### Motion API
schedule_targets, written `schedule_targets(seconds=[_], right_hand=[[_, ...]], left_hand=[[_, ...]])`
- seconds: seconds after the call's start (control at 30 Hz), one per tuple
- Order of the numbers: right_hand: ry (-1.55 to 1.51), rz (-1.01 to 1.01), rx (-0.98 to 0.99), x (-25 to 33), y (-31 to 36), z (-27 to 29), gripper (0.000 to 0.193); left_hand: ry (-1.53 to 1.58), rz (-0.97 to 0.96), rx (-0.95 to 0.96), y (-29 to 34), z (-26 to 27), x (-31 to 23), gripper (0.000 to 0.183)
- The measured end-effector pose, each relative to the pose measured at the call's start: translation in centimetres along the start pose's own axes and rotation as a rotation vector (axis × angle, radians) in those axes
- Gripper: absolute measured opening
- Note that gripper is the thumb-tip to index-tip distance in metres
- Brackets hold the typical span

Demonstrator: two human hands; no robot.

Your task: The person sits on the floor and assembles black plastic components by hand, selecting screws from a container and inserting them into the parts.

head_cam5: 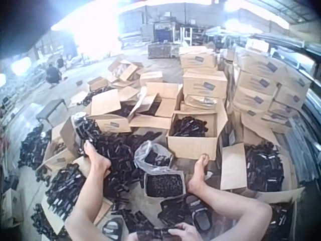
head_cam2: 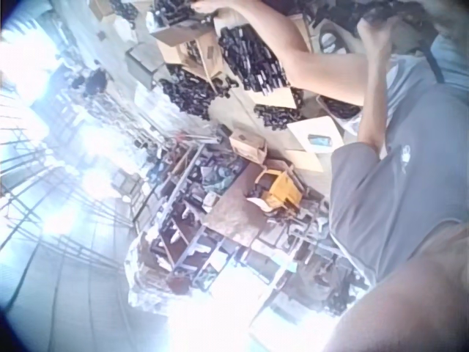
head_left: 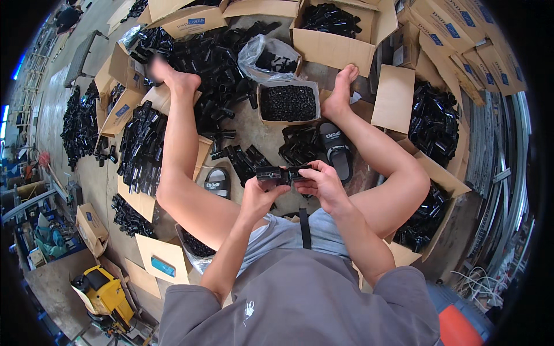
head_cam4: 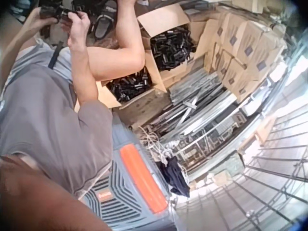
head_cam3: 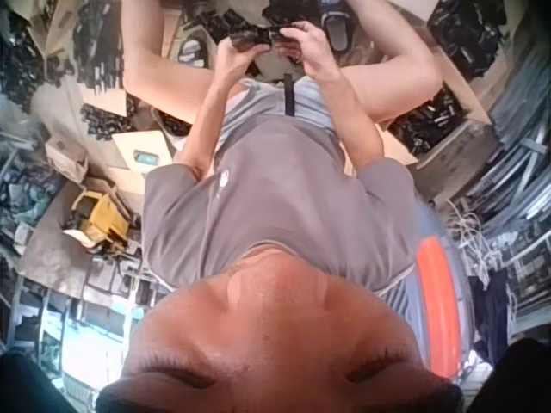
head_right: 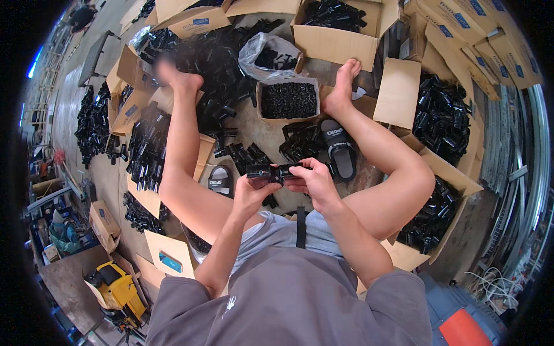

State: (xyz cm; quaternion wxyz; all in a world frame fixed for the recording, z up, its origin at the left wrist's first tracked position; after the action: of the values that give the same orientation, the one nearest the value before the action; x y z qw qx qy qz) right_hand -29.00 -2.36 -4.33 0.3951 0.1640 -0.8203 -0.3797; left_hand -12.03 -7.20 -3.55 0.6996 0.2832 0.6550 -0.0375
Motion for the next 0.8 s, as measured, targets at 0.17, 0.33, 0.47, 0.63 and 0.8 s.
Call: schedule_targets(seconds=[0.17,0.33,0.47,0.63,0.8], right_hand=[[-0.137,-0.041,-0.003,-0.6,-0.3,-0.7,0.016],[-0.188,-0.079,-0.004,-1.1,-1.2,-1.7,0.013],[-0.103,-0.034,-0.058,-0.5,-1.8,-3.1,0.016],[-0.079,-0.009,-0.068,-0.7,-4.5,-4.8,0.021],[0.231,0.079,-0.276,1.3,-9.8,-4.5,0.036]], left_hand=[[0.237,0.071,0.077,-0.7,0.0,1.0,0.041],[0.275,0.066,0.083,-1.3,1.0,1.1,0.039],[0.313,0.12,0.07,-1.6,2.0,0.9,0.033],[0.324,0.153,0.029,-3.2,4.4,3.8,0.027],[0.407,0.183,-0.048,-4.4,6.9,6.3,0.024]])
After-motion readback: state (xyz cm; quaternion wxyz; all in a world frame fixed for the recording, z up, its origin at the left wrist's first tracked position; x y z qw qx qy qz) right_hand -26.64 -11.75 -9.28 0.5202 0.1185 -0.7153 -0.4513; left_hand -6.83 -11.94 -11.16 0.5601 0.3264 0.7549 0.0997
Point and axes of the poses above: each hand's wrist, its own y-axis away from the middle knuckle, its own z-axis out of the back of the hand, x = y × z, the point moved 9 cm from there along -y, towards the middle knuckle, and after that the axes turned 6 degrees about -y, right-handed, at the moved point
